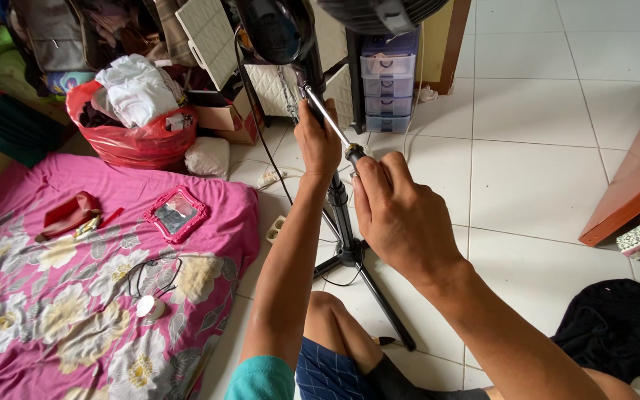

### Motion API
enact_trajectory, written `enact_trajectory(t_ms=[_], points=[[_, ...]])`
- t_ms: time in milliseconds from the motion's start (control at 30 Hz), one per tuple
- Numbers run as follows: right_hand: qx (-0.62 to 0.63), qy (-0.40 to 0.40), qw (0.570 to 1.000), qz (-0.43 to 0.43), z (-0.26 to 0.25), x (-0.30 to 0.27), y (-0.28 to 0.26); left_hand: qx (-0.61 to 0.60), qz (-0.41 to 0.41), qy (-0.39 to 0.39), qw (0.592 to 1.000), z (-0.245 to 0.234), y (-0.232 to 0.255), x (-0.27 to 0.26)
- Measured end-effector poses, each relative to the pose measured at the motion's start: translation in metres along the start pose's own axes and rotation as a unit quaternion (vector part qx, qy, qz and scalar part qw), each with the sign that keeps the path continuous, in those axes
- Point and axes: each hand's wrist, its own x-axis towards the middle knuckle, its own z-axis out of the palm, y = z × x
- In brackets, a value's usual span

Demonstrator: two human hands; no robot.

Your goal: The person uses a screwdriver to tighten screws on the neck and base of a standing electric fan. They wipe the fan cage with a cloth and then move to a second fan to tighten its base screws.

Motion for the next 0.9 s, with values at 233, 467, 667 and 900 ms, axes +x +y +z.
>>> enact_trajectory(t_ms=[233,467,667,900], points=[[0.017,-0.01,0.999,-0.027,0.005,0.004,0.011,-0.043,-0.116,-0.043,0.991,-0.011,-0.013,-0.001],[-0.011,0.007,0.997,-0.071,0.007,0.009,0.009,0.104,-0.157,-0.135,0.973,-0.024,-0.025,-0.001],[-0.027,0.053,0.995,-0.086,0.015,0.016,0.006,0.177,-0.076,-0.175,0.966,-0.035,-0.02,-0.003],[-0.007,0.069,0.994,-0.087,0.022,0.021,0.009,0.267,-0.122,-0.219,0.931,-0.029,-0.01,0.006]])
